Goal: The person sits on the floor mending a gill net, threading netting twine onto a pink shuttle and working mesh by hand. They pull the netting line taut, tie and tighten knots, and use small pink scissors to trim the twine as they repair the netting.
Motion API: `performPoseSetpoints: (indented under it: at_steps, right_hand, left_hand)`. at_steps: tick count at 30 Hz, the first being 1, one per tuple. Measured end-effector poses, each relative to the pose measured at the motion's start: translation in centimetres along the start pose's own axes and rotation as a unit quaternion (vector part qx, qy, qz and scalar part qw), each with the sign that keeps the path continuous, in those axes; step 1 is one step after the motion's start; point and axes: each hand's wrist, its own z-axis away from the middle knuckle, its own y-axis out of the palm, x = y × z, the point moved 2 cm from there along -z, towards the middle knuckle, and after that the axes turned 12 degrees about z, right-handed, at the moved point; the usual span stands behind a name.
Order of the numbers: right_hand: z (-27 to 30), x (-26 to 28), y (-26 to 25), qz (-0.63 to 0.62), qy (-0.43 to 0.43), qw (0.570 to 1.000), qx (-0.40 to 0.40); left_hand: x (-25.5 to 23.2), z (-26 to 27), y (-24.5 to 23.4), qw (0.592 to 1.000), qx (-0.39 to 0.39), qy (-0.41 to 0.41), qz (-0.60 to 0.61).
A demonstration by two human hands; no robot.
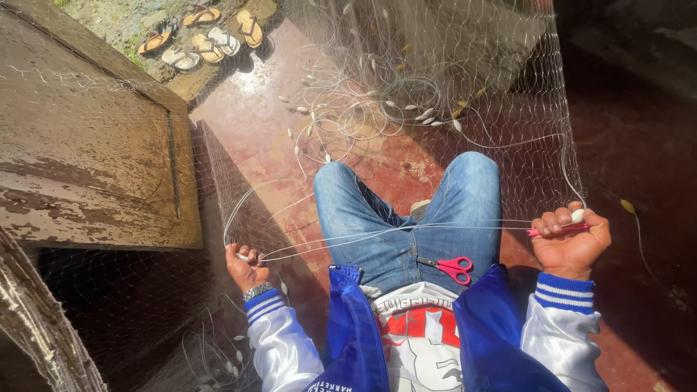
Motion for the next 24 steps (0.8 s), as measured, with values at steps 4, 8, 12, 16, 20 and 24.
performPoseSetpoints:
  at_steps: [4, 8, 12, 16, 20, 24]
  right_hand:
    - [0.5, -1.8, 0.5, 0.006, 0.015, 1.000, 0.014]
    - [0.5, -5.1, 0.0, 0.020, 0.029, 0.994, 0.104]
    - [1.0, -7.9, -0.2, 0.043, 0.038, 0.984, 0.169]
    - [2.6, -9.2, 0.4, 0.070, 0.040, 0.973, 0.215]
    - [4.2, -10.0, 0.5, 0.112, 0.039, 0.960, 0.253]
    - [5.9, -8.2, 1.6, 0.154, 0.058, 0.945, 0.283]
  left_hand:
    - [-0.9, -0.3, 1.6, 1.000, 0.005, 0.006, -0.008]
    - [0.0, -0.3, 3.3, 0.998, 0.045, 0.004, 0.032]
    - [4.9, 6.0, 7.1, 0.986, 0.139, -0.087, -0.007]
    - [12.5, 13.4, 8.9, 0.908, 0.312, -0.263, -0.096]
    - [18.5, 17.7, 11.3, 0.748, 0.476, -0.447, -0.120]
    - [18.0, 18.2, 18.3, 0.718, 0.502, -0.482, 0.013]
